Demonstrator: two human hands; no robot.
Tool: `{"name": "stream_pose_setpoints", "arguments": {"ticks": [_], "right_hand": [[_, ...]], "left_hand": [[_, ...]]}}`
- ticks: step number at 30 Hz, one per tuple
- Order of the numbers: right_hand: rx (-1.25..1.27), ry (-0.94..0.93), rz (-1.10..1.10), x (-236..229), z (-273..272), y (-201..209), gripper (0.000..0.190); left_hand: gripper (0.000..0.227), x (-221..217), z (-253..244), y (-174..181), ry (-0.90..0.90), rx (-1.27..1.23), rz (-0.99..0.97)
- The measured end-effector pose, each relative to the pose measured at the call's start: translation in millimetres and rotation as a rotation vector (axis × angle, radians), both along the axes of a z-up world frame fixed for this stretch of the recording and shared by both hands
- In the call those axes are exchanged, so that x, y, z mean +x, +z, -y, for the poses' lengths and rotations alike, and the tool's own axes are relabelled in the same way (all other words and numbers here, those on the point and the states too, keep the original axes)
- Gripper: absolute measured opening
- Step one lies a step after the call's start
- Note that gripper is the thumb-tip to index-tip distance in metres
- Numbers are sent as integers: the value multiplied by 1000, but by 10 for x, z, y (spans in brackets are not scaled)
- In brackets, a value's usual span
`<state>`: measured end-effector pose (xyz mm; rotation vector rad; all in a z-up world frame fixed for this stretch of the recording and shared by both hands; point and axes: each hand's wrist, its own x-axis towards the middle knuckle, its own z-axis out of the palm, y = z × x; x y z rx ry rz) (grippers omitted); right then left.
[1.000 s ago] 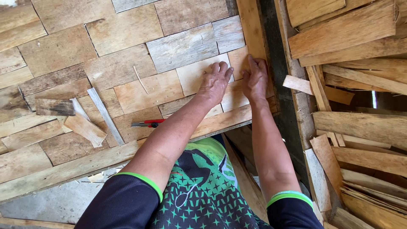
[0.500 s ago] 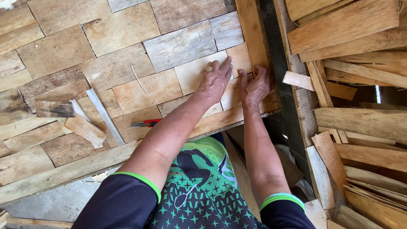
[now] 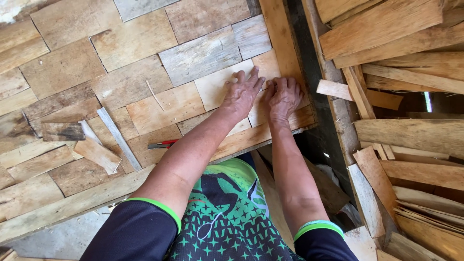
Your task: Fitting and trimming small wooden planks to create a decorative surface or panel.
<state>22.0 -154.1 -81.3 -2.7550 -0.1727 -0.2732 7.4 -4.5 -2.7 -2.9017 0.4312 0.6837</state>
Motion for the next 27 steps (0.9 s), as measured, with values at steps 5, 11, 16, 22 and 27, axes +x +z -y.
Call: {"name": "stream_pose_setpoints", "arguments": {"ticks": [5, 11, 16, 22, 27], "right_hand": [[100, 14, 20, -20, -6, 66, 32], [118, 59, -41, -2, 60, 97, 34], [182, 58, -63, -45, 54, 154, 38], [318, 29, -67, -179, 133, 191, 35], [251, 54, -7, -675, 91, 420, 30]], "left_hand": [[71, -12, 13, -363, -14, -16, 70], [72, 3, -26, -212, 6, -76, 22], [81, 0, -72, -162, -45, -22, -33], [80, 14, -126, 39, -16, -75, -41], [75, 121, -204, 130, -24, -119, -100]]}}
